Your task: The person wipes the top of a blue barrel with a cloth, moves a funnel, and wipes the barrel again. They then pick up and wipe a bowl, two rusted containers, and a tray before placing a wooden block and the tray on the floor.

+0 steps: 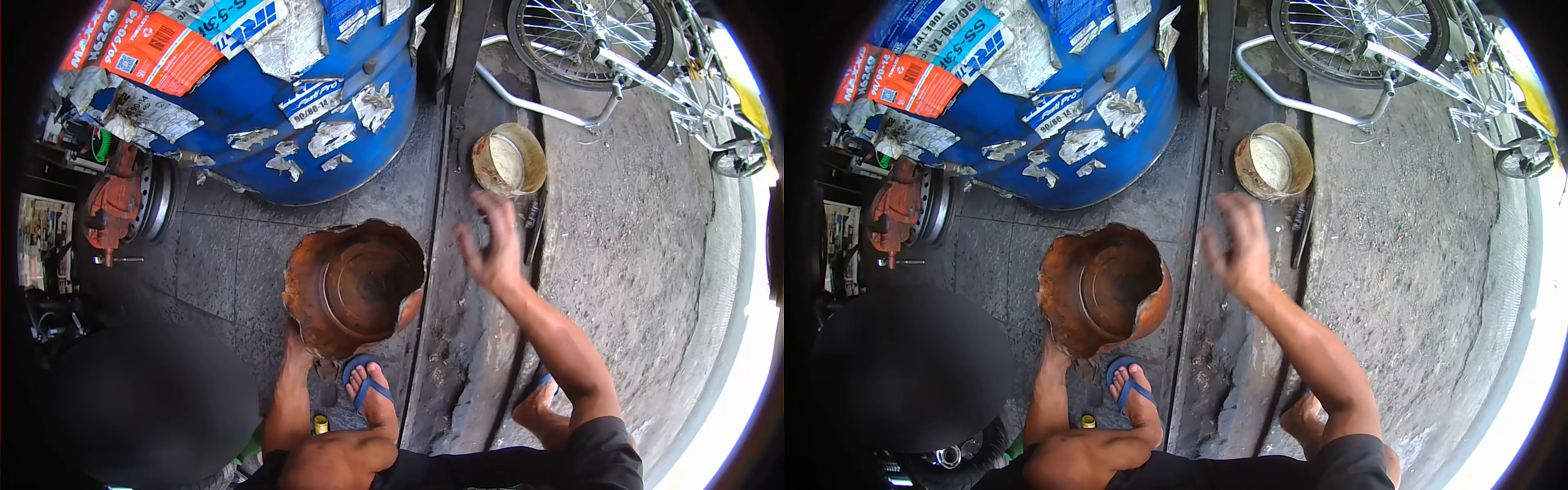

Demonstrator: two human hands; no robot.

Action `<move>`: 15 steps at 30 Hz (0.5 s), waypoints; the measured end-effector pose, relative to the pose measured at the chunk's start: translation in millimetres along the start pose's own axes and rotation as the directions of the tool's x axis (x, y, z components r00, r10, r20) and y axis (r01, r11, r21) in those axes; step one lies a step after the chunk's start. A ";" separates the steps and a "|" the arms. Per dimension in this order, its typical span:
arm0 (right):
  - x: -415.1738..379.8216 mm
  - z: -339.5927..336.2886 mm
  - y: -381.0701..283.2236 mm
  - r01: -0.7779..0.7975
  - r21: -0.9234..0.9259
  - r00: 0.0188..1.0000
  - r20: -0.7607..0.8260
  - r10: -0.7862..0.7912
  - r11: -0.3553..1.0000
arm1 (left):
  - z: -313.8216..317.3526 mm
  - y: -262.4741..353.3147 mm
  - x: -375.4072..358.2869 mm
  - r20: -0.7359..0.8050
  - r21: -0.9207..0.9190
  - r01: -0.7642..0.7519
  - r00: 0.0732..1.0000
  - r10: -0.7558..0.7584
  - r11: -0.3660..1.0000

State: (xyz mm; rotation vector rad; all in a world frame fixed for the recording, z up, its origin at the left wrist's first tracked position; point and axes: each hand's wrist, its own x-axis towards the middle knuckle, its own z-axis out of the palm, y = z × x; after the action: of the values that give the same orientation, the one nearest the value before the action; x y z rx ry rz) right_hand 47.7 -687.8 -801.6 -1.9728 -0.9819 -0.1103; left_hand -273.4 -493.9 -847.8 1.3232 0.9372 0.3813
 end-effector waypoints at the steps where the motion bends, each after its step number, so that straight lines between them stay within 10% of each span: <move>1: 5.7 4.6 29.6 -0.320 -0.081 0.947 -0.047 0.317 0.944 | -1.0 1.8 -2.5 0.013 -0.012 -0.004 1.000 0.005 1.000; 5: 5.7 4.3 119.5 -0.447 -0.399 0.881 -0.037 0.473 0.801 | 3.8 6.6 -11.5 0.085 -0.098 0.019 0.996 -0.011 0.995; 15: 8.2 18.1 143.3 -0.310 -0.456 0.935 0.010 0.354 0.834 | 22.0 -1.6 -9.3 0.085 0.049 0.089 0.992 -0.093 0.995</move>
State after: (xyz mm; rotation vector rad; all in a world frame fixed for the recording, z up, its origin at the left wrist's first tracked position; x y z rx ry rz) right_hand 144.8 -709.1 -906.7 -2.5720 -0.6918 -0.0500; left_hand -262.7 -515.3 -846.7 1.3223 0.9341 0.2316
